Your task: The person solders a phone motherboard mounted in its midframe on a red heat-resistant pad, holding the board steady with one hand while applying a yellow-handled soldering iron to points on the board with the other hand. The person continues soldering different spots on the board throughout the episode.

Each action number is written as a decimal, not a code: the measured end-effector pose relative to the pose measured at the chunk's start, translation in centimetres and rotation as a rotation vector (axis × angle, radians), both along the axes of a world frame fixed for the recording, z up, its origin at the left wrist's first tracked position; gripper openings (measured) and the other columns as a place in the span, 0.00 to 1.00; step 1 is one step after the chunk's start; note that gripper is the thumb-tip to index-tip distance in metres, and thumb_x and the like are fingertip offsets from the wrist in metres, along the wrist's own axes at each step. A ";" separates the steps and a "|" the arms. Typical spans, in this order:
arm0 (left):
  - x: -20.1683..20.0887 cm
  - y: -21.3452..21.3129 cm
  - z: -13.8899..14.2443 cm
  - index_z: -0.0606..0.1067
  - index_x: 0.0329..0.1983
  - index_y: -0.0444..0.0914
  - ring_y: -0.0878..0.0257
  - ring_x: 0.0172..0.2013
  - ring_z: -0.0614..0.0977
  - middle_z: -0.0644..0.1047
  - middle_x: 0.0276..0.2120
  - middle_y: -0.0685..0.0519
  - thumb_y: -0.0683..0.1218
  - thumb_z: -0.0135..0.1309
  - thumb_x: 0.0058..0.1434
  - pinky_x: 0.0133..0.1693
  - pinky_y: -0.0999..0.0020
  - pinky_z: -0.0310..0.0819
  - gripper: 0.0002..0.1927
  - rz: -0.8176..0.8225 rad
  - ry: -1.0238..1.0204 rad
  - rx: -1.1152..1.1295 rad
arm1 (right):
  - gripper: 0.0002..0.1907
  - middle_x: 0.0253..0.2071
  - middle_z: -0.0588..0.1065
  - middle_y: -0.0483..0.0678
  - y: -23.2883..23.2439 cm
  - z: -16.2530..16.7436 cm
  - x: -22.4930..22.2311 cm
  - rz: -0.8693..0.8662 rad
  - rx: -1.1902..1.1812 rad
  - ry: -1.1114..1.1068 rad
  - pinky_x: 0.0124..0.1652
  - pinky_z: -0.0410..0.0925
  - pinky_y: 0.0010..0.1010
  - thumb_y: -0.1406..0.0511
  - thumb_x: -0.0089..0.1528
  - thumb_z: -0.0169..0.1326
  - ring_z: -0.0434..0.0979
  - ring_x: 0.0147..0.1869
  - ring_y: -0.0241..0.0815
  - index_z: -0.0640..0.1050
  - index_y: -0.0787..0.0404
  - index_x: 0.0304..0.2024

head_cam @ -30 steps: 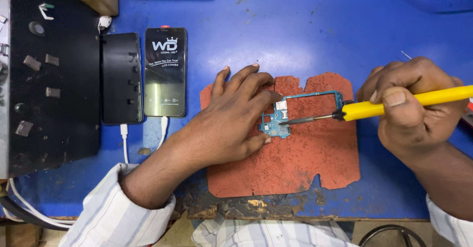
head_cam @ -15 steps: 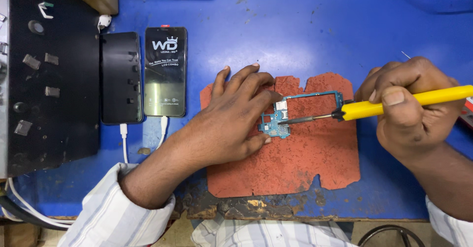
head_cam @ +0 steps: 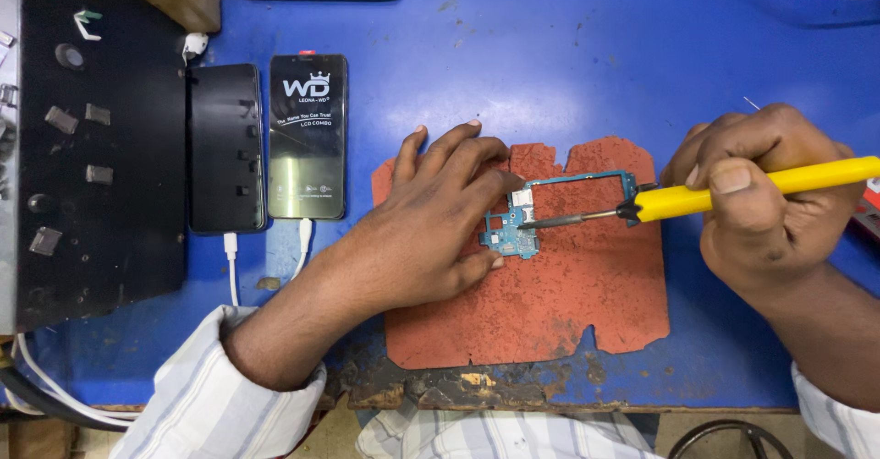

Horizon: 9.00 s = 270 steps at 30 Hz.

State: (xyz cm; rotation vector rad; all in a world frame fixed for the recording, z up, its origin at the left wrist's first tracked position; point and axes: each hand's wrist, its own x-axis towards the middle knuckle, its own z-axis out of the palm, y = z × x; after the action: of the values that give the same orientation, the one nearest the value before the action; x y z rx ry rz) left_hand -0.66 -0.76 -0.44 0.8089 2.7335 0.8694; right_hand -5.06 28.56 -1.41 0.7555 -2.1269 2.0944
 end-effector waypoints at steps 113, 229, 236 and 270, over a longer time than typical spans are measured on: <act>0.0 0.0 -0.1 0.68 0.63 0.37 0.39 0.71 0.56 0.64 0.64 0.41 0.50 0.69 0.47 0.66 0.27 0.41 0.40 0.000 0.005 -0.005 | 0.11 0.24 0.70 0.48 -0.2 0.0 0.5 0.017 0.061 0.033 0.28 0.72 0.29 0.63 0.71 0.50 0.73 0.24 0.37 0.68 0.63 0.37; 0.1 -0.1 -0.2 0.68 0.63 0.38 0.39 0.71 0.56 0.64 0.64 0.41 0.52 0.69 0.48 0.66 0.27 0.42 0.40 -0.003 0.016 -0.018 | 0.12 0.22 0.70 0.49 -0.1 0.1 0.3 -0.020 0.022 0.023 0.25 0.70 0.27 0.64 0.70 0.50 0.72 0.21 0.37 0.69 0.64 0.35; 0.2 -0.1 -0.3 0.68 0.63 0.38 0.38 0.71 0.56 0.64 0.64 0.40 0.52 0.69 0.48 0.66 0.27 0.42 0.40 -0.005 0.020 -0.014 | 0.12 0.24 0.70 0.50 0.1 0.1 0.2 -0.013 0.029 0.058 0.26 0.70 0.29 0.64 0.72 0.50 0.72 0.22 0.37 0.69 0.65 0.36; 0.2 -0.2 -0.2 0.68 0.63 0.38 0.39 0.71 0.57 0.64 0.64 0.41 0.52 0.69 0.48 0.66 0.27 0.42 0.40 -0.006 0.026 -0.017 | 0.12 0.23 0.69 0.49 -0.1 0.1 0.3 -0.009 0.023 0.052 0.27 0.71 0.29 0.64 0.72 0.50 0.72 0.22 0.37 0.69 0.64 0.36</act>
State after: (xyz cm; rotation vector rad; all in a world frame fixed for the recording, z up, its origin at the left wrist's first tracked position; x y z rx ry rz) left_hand -0.49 -0.91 -0.66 0.8304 2.7559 0.8388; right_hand -4.73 28.44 -1.26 0.7923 -2.1267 2.0262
